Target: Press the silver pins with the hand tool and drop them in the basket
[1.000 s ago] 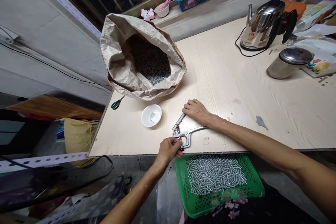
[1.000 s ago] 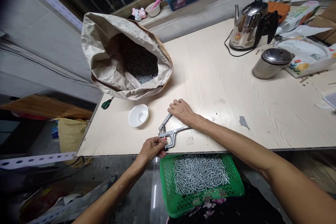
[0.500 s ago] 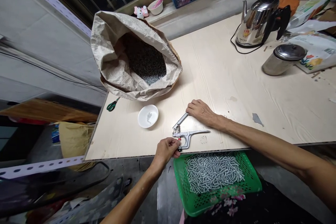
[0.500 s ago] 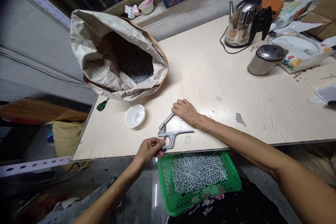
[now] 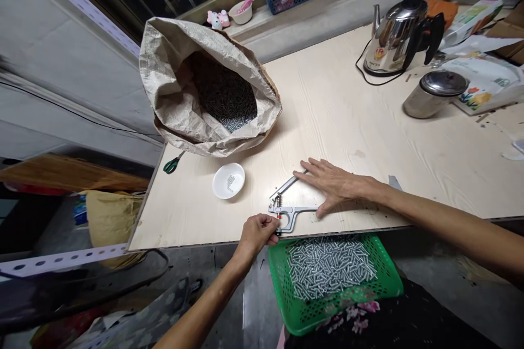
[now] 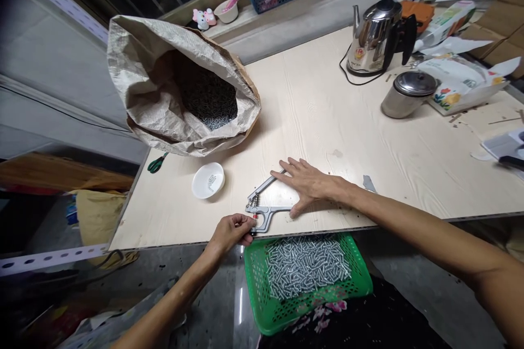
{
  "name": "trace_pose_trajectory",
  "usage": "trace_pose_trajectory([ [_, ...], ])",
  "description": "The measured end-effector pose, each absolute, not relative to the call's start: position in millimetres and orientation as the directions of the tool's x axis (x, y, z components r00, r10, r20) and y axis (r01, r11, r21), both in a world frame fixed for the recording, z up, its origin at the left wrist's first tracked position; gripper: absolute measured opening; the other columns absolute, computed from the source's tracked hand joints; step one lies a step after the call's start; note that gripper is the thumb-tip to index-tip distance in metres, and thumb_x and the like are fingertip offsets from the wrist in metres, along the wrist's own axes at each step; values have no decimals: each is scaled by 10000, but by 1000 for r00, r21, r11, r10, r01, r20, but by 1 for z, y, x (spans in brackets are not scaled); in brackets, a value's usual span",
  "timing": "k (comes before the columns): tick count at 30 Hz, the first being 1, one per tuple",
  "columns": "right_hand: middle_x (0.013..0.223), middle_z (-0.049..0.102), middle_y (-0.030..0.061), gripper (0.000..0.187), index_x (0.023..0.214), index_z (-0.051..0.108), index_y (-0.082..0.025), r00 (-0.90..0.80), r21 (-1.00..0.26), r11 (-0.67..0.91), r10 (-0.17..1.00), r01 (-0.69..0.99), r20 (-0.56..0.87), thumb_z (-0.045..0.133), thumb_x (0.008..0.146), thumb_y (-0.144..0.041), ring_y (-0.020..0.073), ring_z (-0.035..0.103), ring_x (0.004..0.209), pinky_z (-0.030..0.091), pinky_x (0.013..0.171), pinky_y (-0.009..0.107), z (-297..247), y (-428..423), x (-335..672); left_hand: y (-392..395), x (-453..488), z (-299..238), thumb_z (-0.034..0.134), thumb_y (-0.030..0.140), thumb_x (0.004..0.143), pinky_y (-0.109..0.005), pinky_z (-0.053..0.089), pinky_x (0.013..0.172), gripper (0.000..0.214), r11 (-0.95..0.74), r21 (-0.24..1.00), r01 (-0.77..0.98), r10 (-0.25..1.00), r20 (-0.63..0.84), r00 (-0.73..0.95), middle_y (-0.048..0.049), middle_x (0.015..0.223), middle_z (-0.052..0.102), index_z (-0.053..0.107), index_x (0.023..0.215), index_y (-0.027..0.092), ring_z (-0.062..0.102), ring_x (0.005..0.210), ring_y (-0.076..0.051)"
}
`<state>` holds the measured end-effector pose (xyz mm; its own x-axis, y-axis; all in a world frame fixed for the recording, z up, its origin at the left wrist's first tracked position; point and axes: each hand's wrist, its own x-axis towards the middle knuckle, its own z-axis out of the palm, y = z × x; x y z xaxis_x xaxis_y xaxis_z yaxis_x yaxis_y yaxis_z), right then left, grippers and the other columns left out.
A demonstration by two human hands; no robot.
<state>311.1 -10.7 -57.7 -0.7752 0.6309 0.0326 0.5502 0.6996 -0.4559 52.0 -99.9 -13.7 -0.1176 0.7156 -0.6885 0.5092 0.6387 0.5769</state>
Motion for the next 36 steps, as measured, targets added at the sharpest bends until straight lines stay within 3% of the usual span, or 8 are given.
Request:
trace_pose_trajectory([
  [10, 1343, 453, 210, 997, 1358, 393, -73, -764, -422, 718, 639, 554, 86, 745, 571, -573, 376, 356, 1250, 334, 1011, 503, -47, -21, 305, -99, 53, -14, 633, 288, 787, -210, 465, 478, 163, 625, 560, 544, 715, -690, -112, 25, 449, 587, 635, 774, 125, 563, 410, -107],
  [14, 1202, 536, 152, 739, 1248, 483, -113, -754, -452, 707, 648, 544, 107, 737, 639, -447, 298, 459, 1091, 398, 931, 443, -39, -28, 304, -103, 51, -10, 578, 337, 833, -243, 468, 501, 220, 559, 509, 655, 729, -677, -96, 4, 508, 596, 632, 784, 130, 581, 462, -135],
  [17, 1148, 542, 119, 609, 1229, 482, -151, -744, -515, 682, 657, 519, 121, 714, 699, -341, 257, 472, 1036, 426, 876, 395, -38, -35, 305, -109, 58, -5, 556, 348, 854, -294, 496, 596, 212, 240, 413, 878, 914, -401, -62, -61, 771, 654, 634, 819, 154, 635, 715, -195],
  [19, 1176, 517, 119, 659, 1278, 435, -173, -719, -546, 650, 685, 529, 119, 719, 699, -307, 256, 466, 1053, 436, 856, 384, -39, -38, 304, -108, 69, -6, 596, 333, 835, -347, 509, 717, 194, -62, 323, 944, 985, -133, 110, -92, 1000, 639, 625, 946, 175, 598, 945, -242],
  [21, 1191, 497, 130, 730, 1296, 414, -175, -686, -551, 612, 722, 567, 96, 754, 665, -314, 262, 465, 1058, 448, 833, 381, -39, -40, 302, -98, 83, -12, 661, 327, 792, -425, 484, 859, 385, -329, 279, 902, 940, 4, 342, -128, 1208, 571, 559, 1131, 175, 504, 1137, -289],
  [24, 1108, 522, 127, 702, 1203, 491, -159, -667, -505, 601, 742, 619, 67, 800, 613, -380, 273, 474, 1011, 456, 807, 393, -37, -40, 300, -70, 101, -21, 684, 358, 775, -485, 408, 985, 647, -565, 301, 769, 810, 24, 586, -163, 1362, 459, 396, 1321, 164, 408, 1255, -308],
  [28, 1012, 549, 117, 631, 1106, 553, -149, -593, -434, 559, 802, 707, 68, 817, 600, -417, 265, 487, 935, 454, 767, 396, -30, -41, 300, -41, 109, -23, 641, 366, 811, -440, 455, 909, 578, -602, 340, 722, 752, -63, 656, -109, 1212, 556, 404, 1310, 196, 502, 1103, -260],
  [36, 817, 575, 60, 121, 791, 596, -170, -629, -387, 612, 771, 690, 97, 596, 870, -261, 185, 510, 790, 416, 693, 306, -37, -38, 293, -53, 111, -31, 424, 329, 947, -343, 457, 765, 252, -563, 326, 759, 804, 2, 595, -63, 888, 613, 608, 994, 164, 514, 866, -202],
])
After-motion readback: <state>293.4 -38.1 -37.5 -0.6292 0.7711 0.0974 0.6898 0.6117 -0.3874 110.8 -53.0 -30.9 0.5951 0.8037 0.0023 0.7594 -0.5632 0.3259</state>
